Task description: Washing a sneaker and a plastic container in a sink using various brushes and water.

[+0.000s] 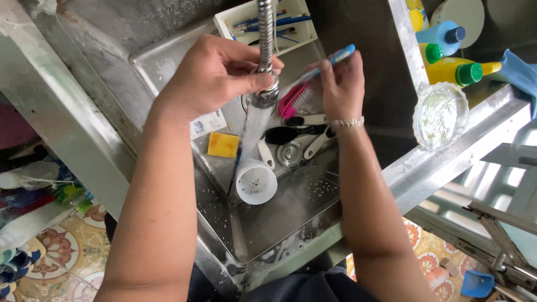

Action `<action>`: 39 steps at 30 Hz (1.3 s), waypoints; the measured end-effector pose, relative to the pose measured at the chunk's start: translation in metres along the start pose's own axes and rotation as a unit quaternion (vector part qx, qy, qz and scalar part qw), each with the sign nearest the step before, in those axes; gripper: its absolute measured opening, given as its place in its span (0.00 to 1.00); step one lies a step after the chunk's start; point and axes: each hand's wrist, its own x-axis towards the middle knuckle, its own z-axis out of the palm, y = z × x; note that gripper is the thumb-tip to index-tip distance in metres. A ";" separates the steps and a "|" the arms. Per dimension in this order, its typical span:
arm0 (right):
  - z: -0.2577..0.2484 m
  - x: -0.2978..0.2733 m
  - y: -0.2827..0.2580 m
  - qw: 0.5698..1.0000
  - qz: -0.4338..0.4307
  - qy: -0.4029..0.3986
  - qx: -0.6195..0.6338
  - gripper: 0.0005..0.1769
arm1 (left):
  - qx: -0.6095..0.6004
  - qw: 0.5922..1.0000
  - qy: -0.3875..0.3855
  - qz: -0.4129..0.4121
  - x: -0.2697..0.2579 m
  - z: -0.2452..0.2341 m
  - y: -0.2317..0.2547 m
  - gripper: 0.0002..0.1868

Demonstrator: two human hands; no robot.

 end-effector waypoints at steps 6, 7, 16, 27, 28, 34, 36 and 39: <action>-0.003 -0.023 -0.052 0.858 0.196 -0.003 0.475 0.08 | -0.021 0.999 0.019 0.033 0.002 0.007 -0.005 0.14; -0.001 -0.021 -0.050 0.853 0.198 -0.001 0.483 0.10 | -0.017 0.999 0.023 0.028 0.003 0.007 -0.004 0.14; -0.002 -0.007 -0.053 0.823 0.254 -0.004 0.508 0.11 | -0.034 0.999 0.028 0.032 0.007 0.012 -0.007 0.13; 0.025 0.028 -0.019 0.766 0.347 0.038 0.539 0.11 | -0.074 0.991 0.043 0.105 0.010 0.019 -0.013 0.10; 0.037 0.028 0.011 0.819 0.296 0.002 0.491 0.13 | -0.058 0.991 0.044 0.113 0.010 0.017 -0.015 0.10; 0.064 0.011 0.031 0.959 0.226 -0.118 0.123 0.16 | -0.061 0.989 0.033 0.133 0.007 0.012 -0.017 0.09; 0.070 0.004 0.016 0.947 0.213 -0.211 0.113 0.13 | -0.081 0.987 0.028 0.139 0.004 0.009 -0.015 0.09; 0.087 0.008 0.015 0.946 0.204 -0.253 -0.001 0.18 | -0.014 0.989 0.041 0.139 0.004 0.003 -0.003 0.08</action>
